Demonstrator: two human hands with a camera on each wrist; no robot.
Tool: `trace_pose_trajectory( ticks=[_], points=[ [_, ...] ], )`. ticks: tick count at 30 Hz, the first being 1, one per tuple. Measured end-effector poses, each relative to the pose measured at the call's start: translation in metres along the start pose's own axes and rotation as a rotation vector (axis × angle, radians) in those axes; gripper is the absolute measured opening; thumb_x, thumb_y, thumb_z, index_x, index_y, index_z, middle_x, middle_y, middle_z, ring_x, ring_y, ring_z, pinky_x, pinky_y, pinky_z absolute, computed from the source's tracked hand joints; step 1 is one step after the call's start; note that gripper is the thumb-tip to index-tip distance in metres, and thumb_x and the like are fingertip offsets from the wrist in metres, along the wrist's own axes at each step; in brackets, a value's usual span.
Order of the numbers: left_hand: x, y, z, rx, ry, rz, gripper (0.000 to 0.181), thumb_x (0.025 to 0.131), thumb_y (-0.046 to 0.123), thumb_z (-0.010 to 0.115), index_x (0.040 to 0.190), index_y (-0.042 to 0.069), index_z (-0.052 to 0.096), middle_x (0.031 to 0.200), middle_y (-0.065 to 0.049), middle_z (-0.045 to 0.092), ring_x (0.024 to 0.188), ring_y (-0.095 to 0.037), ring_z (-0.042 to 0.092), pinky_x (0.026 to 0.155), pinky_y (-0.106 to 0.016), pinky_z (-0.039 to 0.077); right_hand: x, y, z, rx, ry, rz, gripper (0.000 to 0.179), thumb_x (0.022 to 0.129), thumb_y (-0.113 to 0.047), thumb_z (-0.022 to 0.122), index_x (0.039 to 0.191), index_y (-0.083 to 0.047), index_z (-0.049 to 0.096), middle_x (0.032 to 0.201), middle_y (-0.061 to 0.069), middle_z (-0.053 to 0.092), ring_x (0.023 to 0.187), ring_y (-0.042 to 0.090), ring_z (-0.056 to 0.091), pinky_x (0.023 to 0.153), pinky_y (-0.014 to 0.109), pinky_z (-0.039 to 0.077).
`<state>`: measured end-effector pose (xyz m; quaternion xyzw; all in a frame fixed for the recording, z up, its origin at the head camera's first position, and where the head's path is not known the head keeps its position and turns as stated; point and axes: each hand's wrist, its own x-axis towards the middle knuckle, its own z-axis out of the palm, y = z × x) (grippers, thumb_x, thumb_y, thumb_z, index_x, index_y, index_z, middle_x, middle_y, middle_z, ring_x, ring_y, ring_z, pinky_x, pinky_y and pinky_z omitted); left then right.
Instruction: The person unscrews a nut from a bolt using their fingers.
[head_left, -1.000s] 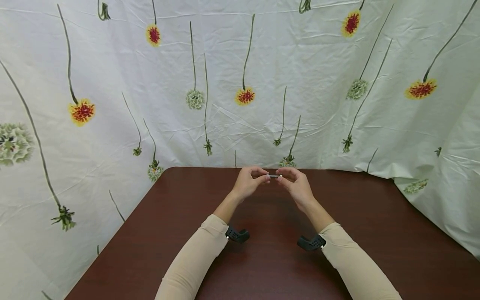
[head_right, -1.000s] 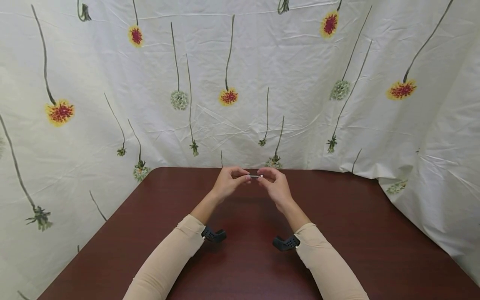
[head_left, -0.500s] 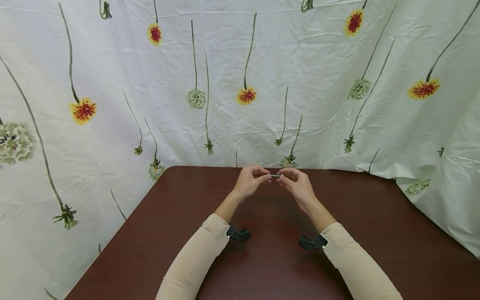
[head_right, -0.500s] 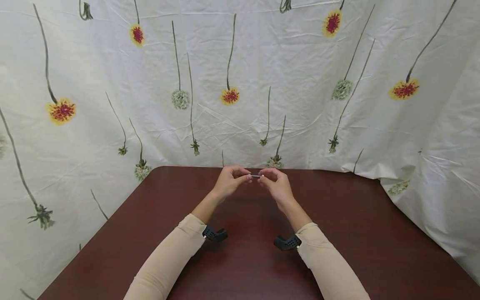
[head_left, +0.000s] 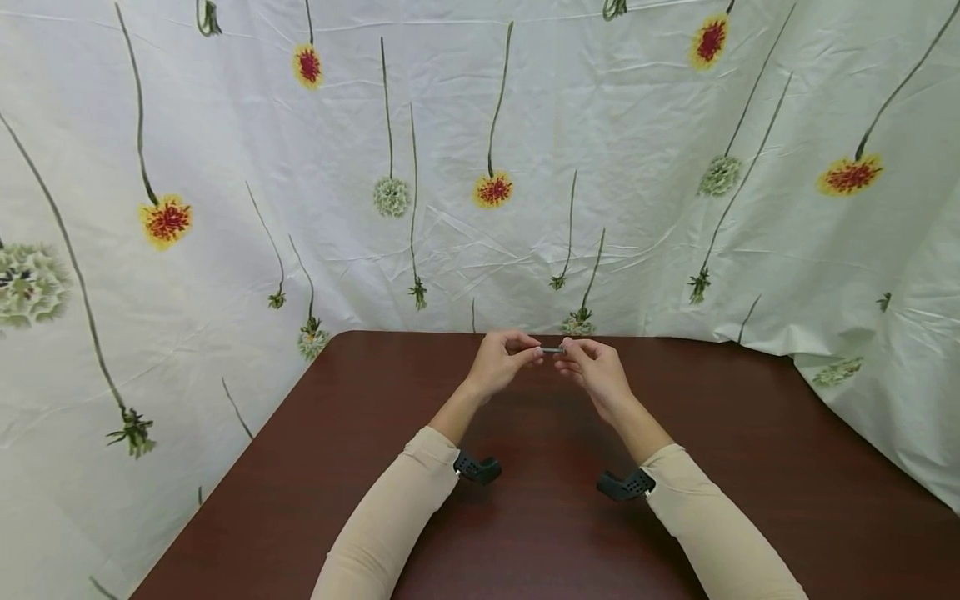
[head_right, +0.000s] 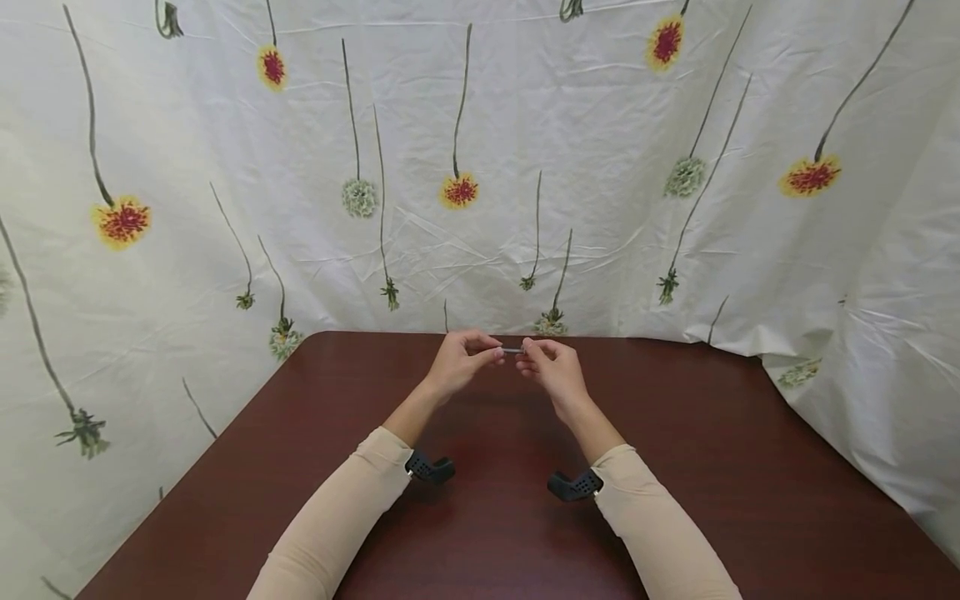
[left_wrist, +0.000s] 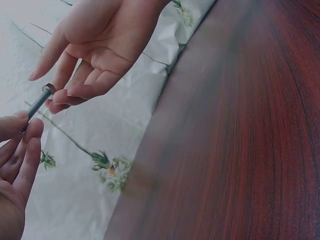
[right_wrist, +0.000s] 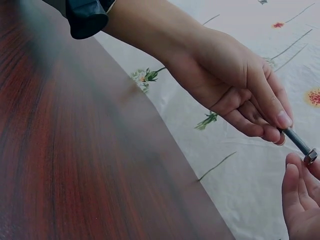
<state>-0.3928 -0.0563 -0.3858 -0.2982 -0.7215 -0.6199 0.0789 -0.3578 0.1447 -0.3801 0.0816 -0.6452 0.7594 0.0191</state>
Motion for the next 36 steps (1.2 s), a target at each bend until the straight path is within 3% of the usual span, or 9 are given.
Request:
trace_pose_trajectory(
  ticks=[3, 6, 10, 17, 22, 26, 29, 33, 36],
  points=[
    [0.0008, 0.0007, 0.0007, -0.014, 0.001, 0.000, 0.011, 0.096, -0.003, 0.071, 0.104, -0.009, 0.074, 0.101, -0.032, 0.071, 0.086, -0.028, 0.075, 0.084, -0.051, 0.058, 0.0000, -0.0011, -0.0013, 0.000, -0.013, -0.007, 0.027, 0.106, -0.011, 0.062, 0.122, 0.011, 0.063, 0.106, 0.017, 0.070, 0.090, 0.019, 0.072, 0.094, 0.040, 0.055],
    [0.0004, -0.0001, 0.0011, -0.010, 0.005, -0.003, 0.010, 0.095, -0.003, 0.072, 0.104, -0.008, 0.074, 0.098, -0.026, 0.074, 0.085, -0.026, 0.075, 0.083, -0.051, 0.058, -0.0003, -0.0001, -0.0027, -0.002, -0.042, -0.029, 0.030, 0.104, -0.003, 0.062, 0.129, 0.013, 0.058, 0.115, 0.015, 0.066, 0.099, 0.021, 0.070, 0.097, 0.040, 0.053],
    [-0.0012, -0.0012, 0.0007, 0.009, 0.009, 0.000, 0.010, 0.095, -0.002, 0.073, 0.104, -0.007, 0.075, 0.093, -0.019, 0.076, 0.085, -0.028, 0.075, 0.079, -0.039, 0.060, -0.0013, 0.0017, -0.0019, 0.007, -0.064, -0.041, 0.037, 0.105, -0.004, 0.061, 0.137, 0.013, 0.053, 0.128, 0.018, 0.061, 0.105, 0.021, 0.068, 0.096, 0.035, 0.053],
    [-0.0004, -0.0006, 0.0008, 0.013, 0.013, 0.005, 0.010, 0.096, -0.002, 0.072, 0.104, -0.007, 0.075, 0.094, -0.019, 0.075, 0.085, -0.026, 0.075, 0.080, -0.046, 0.060, -0.0004, 0.0015, -0.0007, 0.005, -0.039, -0.004, 0.036, 0.107, -0.010, 0.060, 0.131, 0.016, 0.057, 0.105, 0.009, 0.069, 0.091, 0.016, 0.071, 0.095, 0.038, 0.054],
    [0.0001, -0.0004, 0.0005, 0.005, 0.013, 0.000, 0.009, 0.095, -0.003, 0.073, 0.103, -0.006, 0.075, 0.096, -0.023, 0.075, 0.085, -0.025, 0.075, 0.082, -0.049, 0.059, -0.0007, 0.0013, -0.0013, -0.014, -0.062, -0.036, 0.030, 0.104, 0.001, 0.060, 0.131, 0.015, 0.057, 0.117, 0.014, 0.064, 0.099, 0.018, 0.069, 0.098, 0.038, 0.052],
    [0.0003, -0.0006, 0.0006, 0.000, 0.012, -0.002, 0.009, 0.095, -0.003, 0.073, 0.103, -0.006, 0.076, 0.097, -0.024, 0.074, 0.086, -0.026, 0.075, 0.082, -0.048, 0.059, -0.0010, 0.0013, -0.0015, -0.015, -0.068, -0.035, 0.036, 0.105, -0.005, 0.061, 0.137, 0.010, 0.055, 0.126, 0.017, 0.061, 0.106, 0.023, 0.068, 0.100, 0.039, 0.051],
    [0.0004, -0.0003, 0.0006, -0.003, 0.012, 0.001, 0.009, 0.095, -0.003, 0.073, 0.103, -0.007, 0.075, 0.099, -0.027, 0.073, 0.086, -0.026, 0.075, 0.083, -0.050, 0.059, -0.0003, 0.0011, -0.0011, 0.007, -0.045, -0.019, 0.039, 0.106, -0.011, 0.062, 0.138, 0.010, 0.055, 0.121, 0.015, 0.064, 0.101, 0.022, 0.070, 0.101, 0.043, 0.050],
    [0.0004, 0.0002, 0.0008, 0.005, 0.014, 0.002, 0.010, 0.095, -0.003, 0.073, 0.103, -0.007, 0.075, 0.098, -0.025, 0.074, 0.085, -0.024, 0.075, 0.082, -0.049, 0.059, 0.0012, 0.0015, -0.0013, 0.017, -0.023, -0.016, 0.037, 0.106, -0.009, 0.062, 0.132, 0.016, 0.056, 0.108, 0.010, 0.066, 0.091, 0.015, 0.071, 0.095, 0.037, 0.054],
    [0.0005, 0.0005, 0.0006, 0.010, 0.017, 0.003, 0.010, 0.095, -0.003, 0.073, 0.104, -0.007, 0.075, 0.097, -0.021, 0.075, 0.085, -0.023, 0.075, 0.081, -0.046, 0.060, 0.0015, 0.0011, -0.0017, 0.008, -0.032, -0.032, 0.032, 0.105, -0.002, 0.061, 0.129, 0.018, 0.056, 0.111, 0.010, 0.064, 0.099, 0.020, 0.070, 0.093, 0.033, 0.055]
  ],
)
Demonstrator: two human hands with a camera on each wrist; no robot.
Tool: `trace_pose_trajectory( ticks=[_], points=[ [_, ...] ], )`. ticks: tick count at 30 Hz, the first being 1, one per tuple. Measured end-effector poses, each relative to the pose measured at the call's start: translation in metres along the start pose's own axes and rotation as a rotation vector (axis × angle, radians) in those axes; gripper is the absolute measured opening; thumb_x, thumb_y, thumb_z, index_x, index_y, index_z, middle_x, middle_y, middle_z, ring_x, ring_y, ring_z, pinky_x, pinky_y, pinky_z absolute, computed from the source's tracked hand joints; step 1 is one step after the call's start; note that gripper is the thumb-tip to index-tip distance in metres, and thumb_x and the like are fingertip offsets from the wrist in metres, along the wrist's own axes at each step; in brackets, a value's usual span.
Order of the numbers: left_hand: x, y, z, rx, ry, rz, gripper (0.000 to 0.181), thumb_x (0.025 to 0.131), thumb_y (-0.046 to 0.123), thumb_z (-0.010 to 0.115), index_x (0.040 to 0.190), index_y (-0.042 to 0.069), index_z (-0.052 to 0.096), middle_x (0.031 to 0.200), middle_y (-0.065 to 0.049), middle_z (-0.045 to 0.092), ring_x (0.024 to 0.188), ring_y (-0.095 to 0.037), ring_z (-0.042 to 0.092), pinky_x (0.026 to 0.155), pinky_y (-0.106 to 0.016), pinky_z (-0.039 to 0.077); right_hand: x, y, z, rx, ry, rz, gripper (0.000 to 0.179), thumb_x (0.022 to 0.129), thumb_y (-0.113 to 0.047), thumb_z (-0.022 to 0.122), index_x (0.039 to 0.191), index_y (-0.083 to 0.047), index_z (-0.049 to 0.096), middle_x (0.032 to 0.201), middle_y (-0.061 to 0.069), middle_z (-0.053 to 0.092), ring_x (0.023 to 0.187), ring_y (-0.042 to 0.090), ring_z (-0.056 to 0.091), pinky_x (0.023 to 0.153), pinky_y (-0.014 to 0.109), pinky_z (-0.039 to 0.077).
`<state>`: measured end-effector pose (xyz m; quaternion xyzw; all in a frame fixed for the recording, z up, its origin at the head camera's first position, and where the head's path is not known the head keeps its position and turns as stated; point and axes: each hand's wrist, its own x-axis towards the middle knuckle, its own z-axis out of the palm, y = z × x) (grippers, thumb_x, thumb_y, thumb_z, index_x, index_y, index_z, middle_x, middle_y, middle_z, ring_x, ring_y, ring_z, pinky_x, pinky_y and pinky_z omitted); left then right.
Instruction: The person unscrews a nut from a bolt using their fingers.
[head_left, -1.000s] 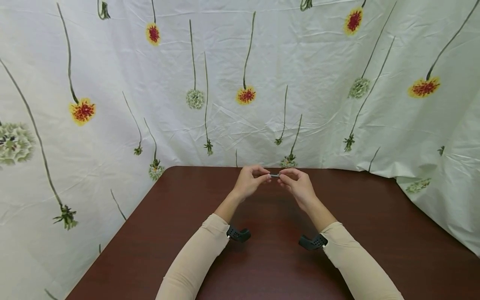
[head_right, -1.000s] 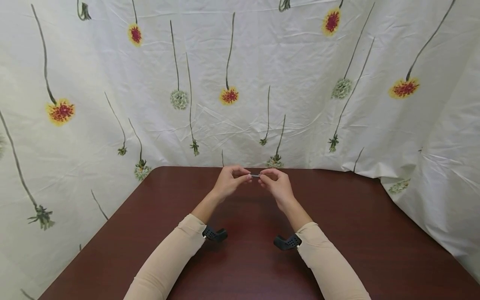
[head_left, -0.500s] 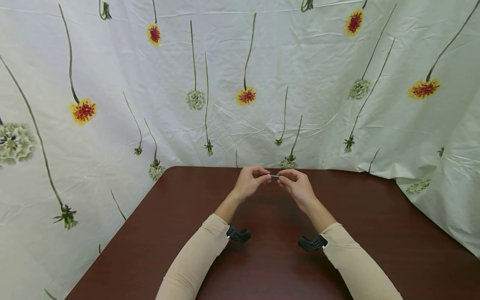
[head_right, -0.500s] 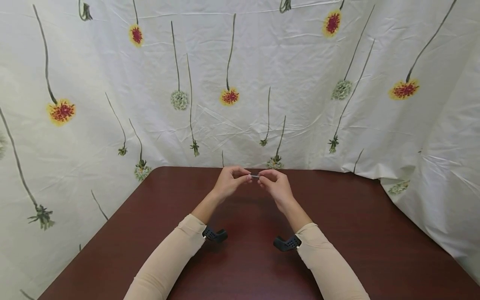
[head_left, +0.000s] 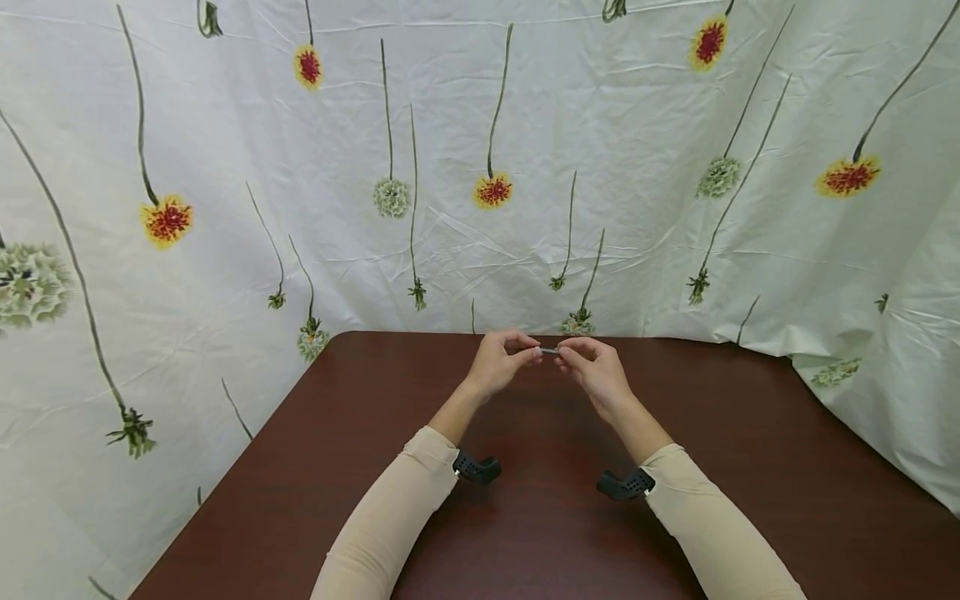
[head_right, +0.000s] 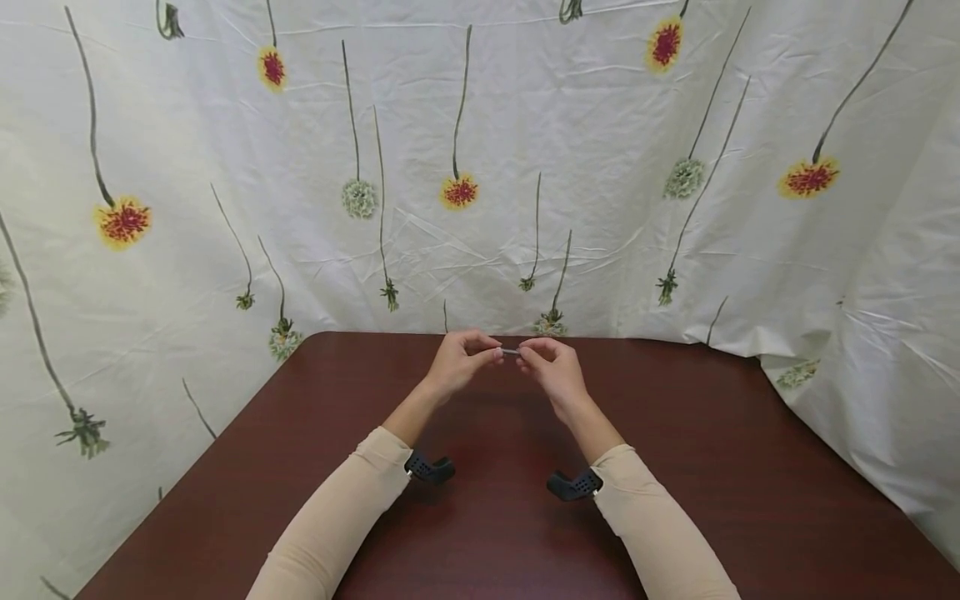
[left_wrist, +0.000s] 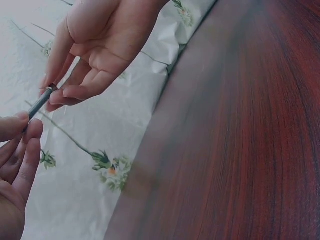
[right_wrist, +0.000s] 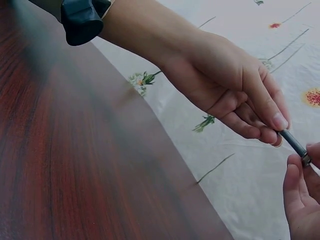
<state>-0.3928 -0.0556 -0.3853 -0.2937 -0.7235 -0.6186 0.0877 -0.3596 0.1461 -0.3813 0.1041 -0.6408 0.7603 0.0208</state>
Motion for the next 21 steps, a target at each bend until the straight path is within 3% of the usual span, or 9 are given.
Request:
trace_pose_trajectory(
  ticks=[4, 7, 13, 16, 21],
  points=[
    [0.0001, -0.0011, -0.0008, 0.019, 0.003, -0.001, 0.010, 0.095, -0.001, 0.073, 0.104, -0.006, 0.076, 0.093, -0.016, 0.076, 0.084, -0.023, 0.075, 0.080, -0.042, 0.060, -0.0005, -0.0014, 0.0002, -0.022, -0.012, -0.015, 0.031, 0.103, 0.002, 0.061, 0.132, 0.012, 0.057, 0.127, 0.019, 0.062, 0.113, 0.026, 0.066, 0.098, 0.035, 0.052],
    [-0.0003, -0.0017, -0.0015, 0.030, 0.004, -0.003, 0.010, 0.095, 0.000, 0.074, 0.104, -0.005, 0.076, 0.090, -0.012, 0.077, 0.083, -0.022, 0.075, 0.079, -0.042, 0.060, -0.0004, -0.0018, 0.0009, -0.040, -0.011, -0.014, 0.034, 0.103, 0.003, 0.061, 0.136, 0.009, 0.056, 0.135, 0.023, 0.060, 0.115, 0.024, 0.065, 0.099, 0.036, 0.052],
    [-0.0004, -0.0018, -0.0021, 0.033, 0.005, -0.004, 0.011, 0.095, 0.001, 0.075, 0.104, -0.005, 0.076, 0.089, -0.010, 0.077, 0.084, -0.025, 0.075, 0.081, -0.049, 0.059, -0.0001, -0.0011, 0.0020, -0.085, 0.013, -0.026, 0.033, 0.103, 0.002, 0.062, 0.134, 0.013, 0.058, 0.133, 0.024, 0.059, 0.119, 0.031, 0.063, 0.101, 0.039, 0.050],
    [-0.0004, -0.0014, -0.0023, 0.027, -0.002, -0.014, 0.014, 0.095, 0.001, 0.074, 0.106, -0.007, 0.075, 0.091, -0.013, 0.077, 0.087, -0.030, 0.075, 0.082, -0.049, 0.059, 0.0006, 0.0004, 0.0011, -0.158, 0.032, -0.048, 0.031, 0.102, -0.001, 0.065, 0.130, 0.011, 0.063, 0.130, 0.020, 0.062, 0.119, 0.032, 0.063, 0.102, 0.044, 0.049],
    [0.0007, -0.0031, -0.0028, -0.017, -0.014, -0.033, 0.019, 0.096, 0.000, 0.072, 0.109, -0.014, 0.071, 0.099, -0.027, 0.074, 0.089, -0.035, 0.074, 0.085, -0.052, 0.057, 0.0006, 0.0006, -0.0018, -0.277, 0.057, -0.110, 0.028, 0.100, -0.005, 0.069, 0.125, 0.007, 0.068, 0.129, 0.016, 0.063, 0.119, 0.029, 0.057, 0.100, 0.048, 0.047]
  ],
)
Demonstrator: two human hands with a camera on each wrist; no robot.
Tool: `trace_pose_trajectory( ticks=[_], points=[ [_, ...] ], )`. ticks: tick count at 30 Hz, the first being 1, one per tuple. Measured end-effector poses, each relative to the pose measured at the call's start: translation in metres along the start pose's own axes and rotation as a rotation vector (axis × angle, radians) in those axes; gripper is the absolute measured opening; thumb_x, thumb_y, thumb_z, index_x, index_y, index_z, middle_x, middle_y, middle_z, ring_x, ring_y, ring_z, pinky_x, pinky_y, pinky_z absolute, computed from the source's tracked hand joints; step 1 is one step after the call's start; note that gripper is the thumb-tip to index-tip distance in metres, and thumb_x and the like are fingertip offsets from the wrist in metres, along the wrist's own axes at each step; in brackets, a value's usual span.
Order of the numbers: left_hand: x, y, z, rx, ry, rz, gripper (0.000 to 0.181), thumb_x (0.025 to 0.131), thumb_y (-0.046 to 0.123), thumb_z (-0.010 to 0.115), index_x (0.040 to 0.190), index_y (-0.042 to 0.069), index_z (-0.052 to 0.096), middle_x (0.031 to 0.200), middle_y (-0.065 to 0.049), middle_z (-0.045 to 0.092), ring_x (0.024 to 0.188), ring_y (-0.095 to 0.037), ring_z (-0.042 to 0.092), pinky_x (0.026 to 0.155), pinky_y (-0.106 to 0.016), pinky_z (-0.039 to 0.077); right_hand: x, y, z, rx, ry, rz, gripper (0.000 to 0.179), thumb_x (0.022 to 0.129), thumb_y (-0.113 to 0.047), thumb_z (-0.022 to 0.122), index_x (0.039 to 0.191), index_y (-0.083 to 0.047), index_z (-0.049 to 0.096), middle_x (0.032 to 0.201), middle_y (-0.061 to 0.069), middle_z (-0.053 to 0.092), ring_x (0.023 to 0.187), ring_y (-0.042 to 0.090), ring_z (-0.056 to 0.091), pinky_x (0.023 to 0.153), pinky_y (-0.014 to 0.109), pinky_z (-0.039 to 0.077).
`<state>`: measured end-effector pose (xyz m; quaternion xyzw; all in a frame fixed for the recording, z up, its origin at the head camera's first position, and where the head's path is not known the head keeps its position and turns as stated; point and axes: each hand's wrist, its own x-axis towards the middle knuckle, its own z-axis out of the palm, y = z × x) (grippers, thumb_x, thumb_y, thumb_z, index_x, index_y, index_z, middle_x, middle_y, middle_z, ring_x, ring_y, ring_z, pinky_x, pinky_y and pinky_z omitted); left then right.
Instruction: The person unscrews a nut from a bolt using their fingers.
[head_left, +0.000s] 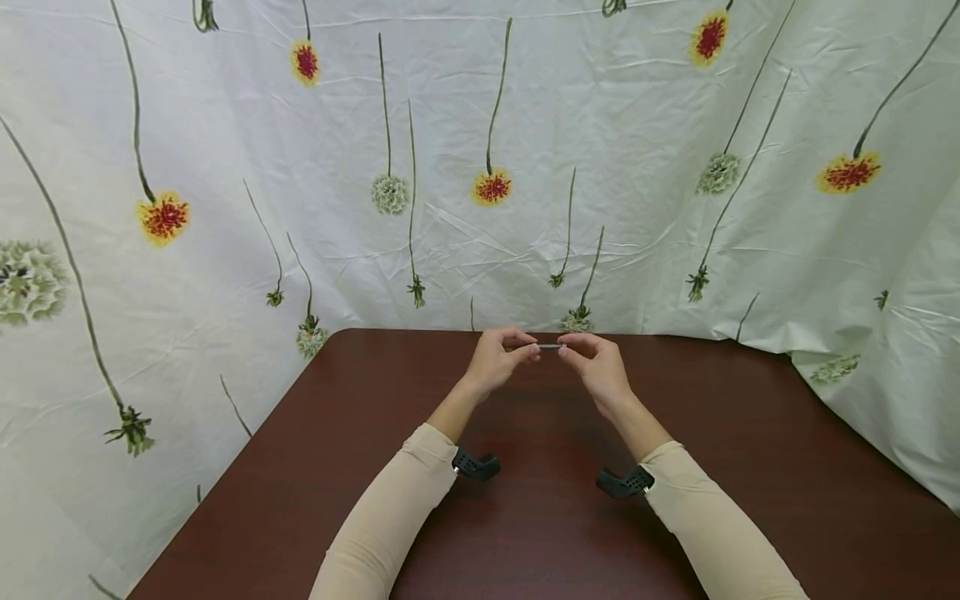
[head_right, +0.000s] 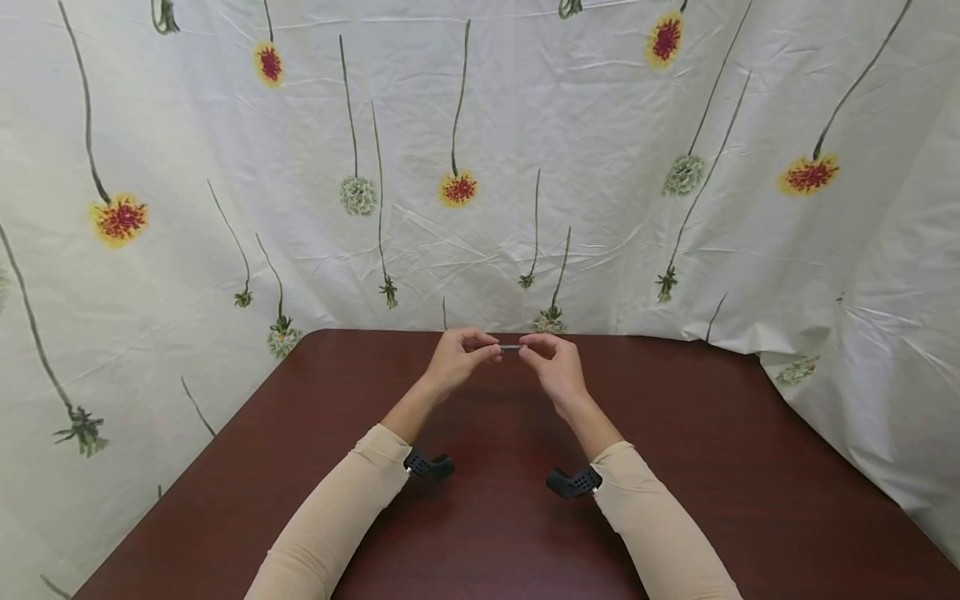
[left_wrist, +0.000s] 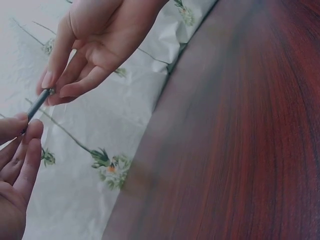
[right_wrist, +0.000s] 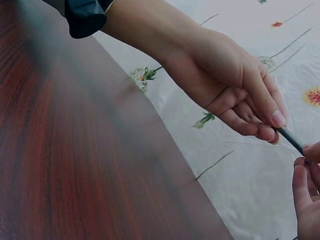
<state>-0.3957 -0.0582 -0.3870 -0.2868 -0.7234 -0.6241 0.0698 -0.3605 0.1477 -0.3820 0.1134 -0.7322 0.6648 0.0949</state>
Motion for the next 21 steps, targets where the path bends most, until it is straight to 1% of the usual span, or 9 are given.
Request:
trace_pose_trajectory(
  ticks=[2, 4, 5, 7, 9, 12, 15, 16, 21],
  points=[
    [0.000, -0.001, -0.001, -0.015, -0.009, -0.016, 0.019, 0.096, -0.001, 0.072, 0.109, -0.015, 0.070, 0.099, -0.028, 0.073, 0.092, -0.041, 0.073, 0.086, -0.054, 0.057, 0.000, 0.000, -0.002, -0.052, 0.012, -0.021, 0.027, 0.100, -0.005, 0.070, 0.124, 0.007, 0.069, 0.128, 0.017, 0.064, 0.119, 0.030, 0.056, 0.097, 0.047, 0.047],
    [-0.001, -0.002, -0.002, -0.002, -0.024, -0.047, 0.017, 0.096, -0.001, 0.072, 0.107, -0.014, 0.070, 0.097, -0.024, 0.074, 0.094, -0.044, 0.072, 0.085, -0.051, 0.057, 0.001, 0.002, -0.004, -0.117, 0.020, -0.023, 0.025, 0.099, -0.006, 0.071, 0.122, 0.004, 0.071, 0.126, 0.017, 0.066, 0.120, 0.032, 0.057, 0.095, 0.048, 0.047],
    [-0.002, -0.003, -0.003, 0.017, -0.032, -0.066, 0.014, 0.096, -0.001, 0.072, 0.106, -0.011, 0.071, 0.095, -0.020, 0.075, 0.095, -0.044, 0.072, 0.085, -0.048, 0.058, 0.001, 0.003, -0.006, -0.167, 0.022, -0.023, 0.024, 0.099, -0.007, 0.071, 0.121, 0.003, 0.072, 0.125, 0.016, 0.067, 0.120, 0.033, 0.057, 0.094, 0.048, 0.048],
    [-0.003, -0.006, -0.004, 0.069, -0.049, -0.102, 0.010, 0.095, 0.001, 0.074, 0.102, -0.006, 0.073, 0.092, -0.011, 0.076, 0.094, -0.040, 0.073, 0.082, -0.043, 0.059, 0.001, 0.006, -0.009, -0.277, 0.017, -0.021, 0.023, 0.098, -0.010, 0.073, 0.119, 0.000, 0.073, 0.123, 0.015, 0.069, 0.118, 0.034, 0.060, 0.091, 0.049, 0.050],
    [-0.005, -0.010, -0.006, 0.125, -0.069, -0.138, 0.006, 0.094, 0.003, 0.076, 0.099, -0.001, 0.074, 0.091, -0.006, 0.076, 0.091, -0.030, 0.074, 0.080, -0.038, 0.059, 0.001, 0.010, -0.012, -0.388, 0.000, -0.016, 0.021, 0.098, -0.013, 0.075, 0.117, -0.004, 0.075, 0.118, 0.012, 0.072, 0.113, 0.032, 0.063, 0.086, 0.048, 0.052],
    [-0.006, -0.018, -0.009, 0.191, -0.093, -0.170, 0.006, 0.092, 0.003, 0.079, 0.095, 0.000, 0.074, 0.088, -0.004, 0.076, 0.084, -0.020, 0.074, 0.075, -0.035, 0.057, 0.000, 0.017, -0.015, -0.513, -0.050, -0.013, 0.019, 0.097, -0.016, 0.076, 0.114, -0.007, 0.076, 0.110, 0.009, 0.075, 0.100, 0.030, 0.068, 0.079, 0.047, 0.055],
    [-0.007, -0.025, -0.010, 0.245, -0.111, -0.188, 0.006, 0.091, 0.002, 0.080, 0.093, 0.003, 0.074, 0.085, -0.003, 0.076, 0.080, -0.017, 0.072, 0.073, -0.033, 0.056, -0.001, 0.024, -0.017, -0.582, -0.103, -0.011, 0.016, 0.097, -0.016, 0.076, 0.111, -0.009, 0.077, 0.101, 0.004, 0.075, 0.093, 0.026, 0.069, 0.077, 0.046, 0.055],
    [-0.008, -0.026, -0.010, 0.260, -0.114, -0.196, 0.007, 0.090, 0.001, 0.080, 0.091, 0.004, 0.074, 0.085, -0.003, 0.076, 0.080, -0.017, 0.072, 0.072, -0.033, 0.055, -0.001, 0.027, -0.018, -0.595, -0.116, -0.012, 0.014, 0.097, -0.015, 0.076, 0.110, -0.010, 0.077, 0.099, 0.003, 0.075, 0.092, 0.025, 0.069, 0.077, 0.046, 0.055],
    [-0.010, -0.031, -0.009, 0.345, -0.147, -0.204, 0.011, 0.090, 0.001, 0.080, 0.087, 0.009, 0.072, 0.085, -0.001, 0.074, 0.080, -0.017, 0.069, 0.071, -0.033, 0.054, 0.000, 0.037, -0.019, -0.684, -0.161, -0.062, 0.008, 0.095, -0.012, 0.077, 0.103, -0.009, 0.078, 0.094, 0.003, 0.075, 0.088, 0.025, 0.069, 0.077, 0.046, 0.055]
  ],
)
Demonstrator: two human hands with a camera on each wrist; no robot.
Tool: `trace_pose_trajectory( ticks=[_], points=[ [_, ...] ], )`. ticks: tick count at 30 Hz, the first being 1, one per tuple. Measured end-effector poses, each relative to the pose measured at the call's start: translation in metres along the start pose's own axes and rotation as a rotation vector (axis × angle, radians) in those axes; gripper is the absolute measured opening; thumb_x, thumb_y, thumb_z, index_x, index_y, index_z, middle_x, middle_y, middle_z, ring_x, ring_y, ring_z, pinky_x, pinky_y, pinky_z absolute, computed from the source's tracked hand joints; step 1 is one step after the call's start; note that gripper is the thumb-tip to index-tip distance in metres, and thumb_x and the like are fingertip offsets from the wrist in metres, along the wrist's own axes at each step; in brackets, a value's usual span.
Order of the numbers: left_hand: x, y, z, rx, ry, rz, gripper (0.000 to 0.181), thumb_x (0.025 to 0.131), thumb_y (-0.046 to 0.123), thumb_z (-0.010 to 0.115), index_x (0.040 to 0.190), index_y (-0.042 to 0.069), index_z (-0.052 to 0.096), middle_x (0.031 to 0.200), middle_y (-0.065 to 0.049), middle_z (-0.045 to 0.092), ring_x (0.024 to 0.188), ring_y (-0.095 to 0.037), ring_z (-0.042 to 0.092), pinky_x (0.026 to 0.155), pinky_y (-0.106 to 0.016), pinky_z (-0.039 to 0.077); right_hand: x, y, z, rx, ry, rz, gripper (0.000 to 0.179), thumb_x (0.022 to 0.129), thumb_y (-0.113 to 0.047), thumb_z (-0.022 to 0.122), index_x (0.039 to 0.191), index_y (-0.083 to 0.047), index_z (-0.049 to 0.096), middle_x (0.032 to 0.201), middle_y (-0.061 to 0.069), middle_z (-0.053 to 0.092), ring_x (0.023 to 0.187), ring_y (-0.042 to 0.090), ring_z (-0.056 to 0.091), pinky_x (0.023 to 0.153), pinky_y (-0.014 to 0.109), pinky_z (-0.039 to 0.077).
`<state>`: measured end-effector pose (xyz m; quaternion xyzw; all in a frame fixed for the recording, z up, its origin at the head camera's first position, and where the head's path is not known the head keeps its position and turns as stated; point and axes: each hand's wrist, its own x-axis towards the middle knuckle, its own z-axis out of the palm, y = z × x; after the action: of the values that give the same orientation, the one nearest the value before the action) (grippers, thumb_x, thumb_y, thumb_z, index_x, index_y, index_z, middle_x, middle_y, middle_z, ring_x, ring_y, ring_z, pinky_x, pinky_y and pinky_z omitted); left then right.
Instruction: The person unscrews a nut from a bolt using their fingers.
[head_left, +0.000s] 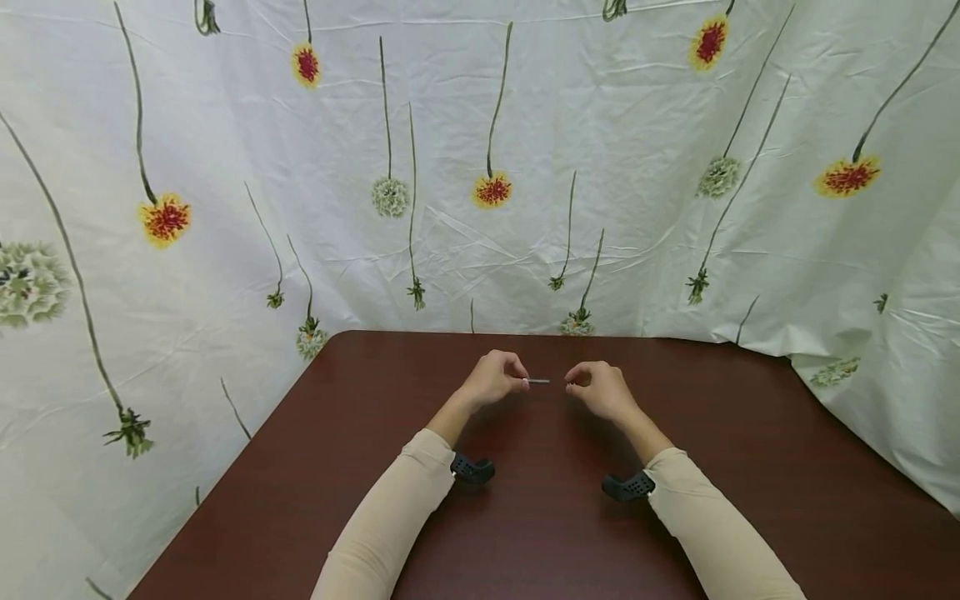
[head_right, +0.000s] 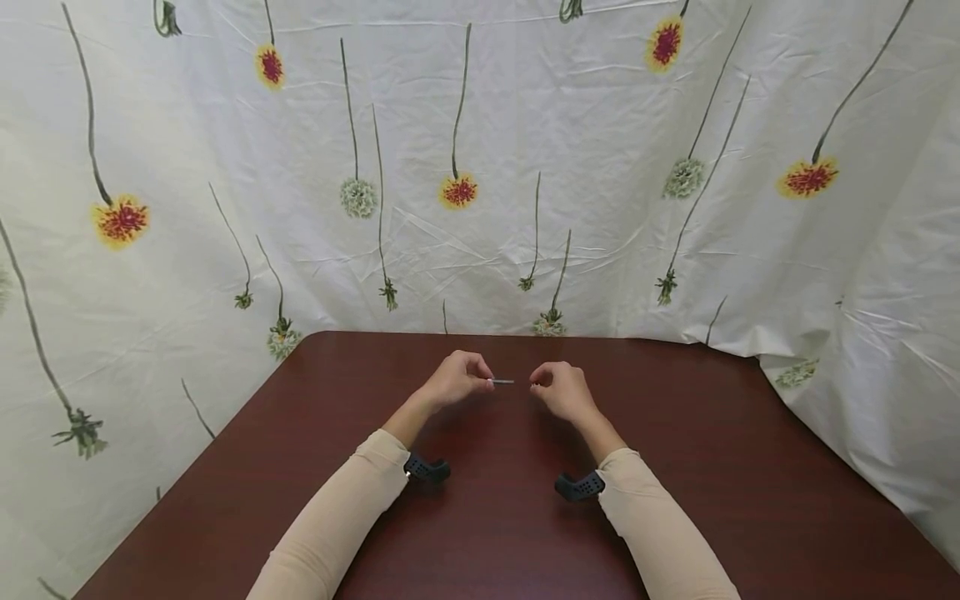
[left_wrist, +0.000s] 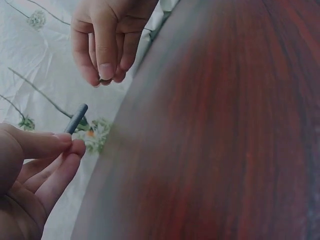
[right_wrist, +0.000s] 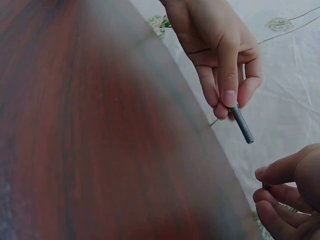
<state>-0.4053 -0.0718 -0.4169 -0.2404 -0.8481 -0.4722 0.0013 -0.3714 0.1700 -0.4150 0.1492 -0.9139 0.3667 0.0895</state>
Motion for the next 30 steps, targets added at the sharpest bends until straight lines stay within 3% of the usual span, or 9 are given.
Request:
trace_pose_trajectory(
  ticks=[6, 12, 17, 25, 30],
  points=[
    [0.001, -0.006, 0.007, 0.169, -0.022, 0.028, 0.012, 0.089, 0.005, 0.082, 0.084, 0.011, 0.074, 0.083, 0.003, 0.069, 0.074, -0.015, 0.060, 0.069, -0.032, 0.050, 0.000, 0.008, 0.005, -0.064, -0.036, -0.016, 0.008, 0.093, -0.011, 0.079, 0.101, -0.008, 0.080, 0.098, 0.005, 0.075, 0.089, 0.026, 0.069, 0.079, 0.046, 0.055],
    [-0.001, -0.009, 0.010, 0.227, -0.054, 0.007, 0.011, 0.090, 0.009, 0.083, 0.084, 0.014, 0.075, 0.089, 0.002, 0.068, 0.079, -0.018, 0.059, 0.074, -0.035, 0.050, -0.003, 0.014, 0.009, -0.035, -0.064, 0.001, 0.009, 0.092, -0.013, 0.080, 0.101, -0.010, 0.081, 0.101, 0.005, 0.074, 0.096, 0.028, 0.068, 0.083, 0.047, 0.055],
    [-0.004, -0.010, 0.009, 0.223, -0.080, -0.036, 0.011, 0.088, 0.009, 0.084, 0.083, 0.014, 0.075, 0.096, 0.001, 0.068, 0.087, -0.019, 0.061, 0.079, -0.038, 0.050, -0.005, 0.017, 0.011, 0.005, -0.065, 0.009, 0.010, 0.092, -0.013, 0.081, 0.102, -0.012, 0.082, 0.106, 0.005, 0.074, 0.100, 0.029, 0.066, 0.084, 0.047, 0.054],
    [-0.005, -0.011, 0.009, 0.187, -0.099, -0.055, 0.010, 0.088, 0.007, 0.084, 0.086, 0.012, 0.075, 0.087, 0.002, 0.067, 0.078, -0.017, 0.059, 0.072, -0.033, 0.049, -0.007, 0.023, 0.012, 0.057, -0.062, 0.040, 0.009, 0.092, -0.015, 0.081, 0.100, -0.013, 0.082, 0.109, 0.005, 0.074, 0.106, 0.031, 0.065, 0.088, 0.049, 0.052],
    [-0.006, -0.010, 0.009, 0.167, -0.106, -0.062, 0.010, 0.088, 0.006, 0.084, 0.087, 0.010, 0.075, 0.083, 0.001, 0.068, 0.076, -0.017, 0.061, 0.071, -0.033, 0.050, -0.006, 0.025, 0.012, 0.052, -0.069, 0.033, 0.009, 0.092, -0.016, 0.081, 0.101, -0.014, 0.082, 0.106, 0.003, 0.073, 0.098, 0.026, 0.065, 0.082, 0.046, 0.053]
  ],
)
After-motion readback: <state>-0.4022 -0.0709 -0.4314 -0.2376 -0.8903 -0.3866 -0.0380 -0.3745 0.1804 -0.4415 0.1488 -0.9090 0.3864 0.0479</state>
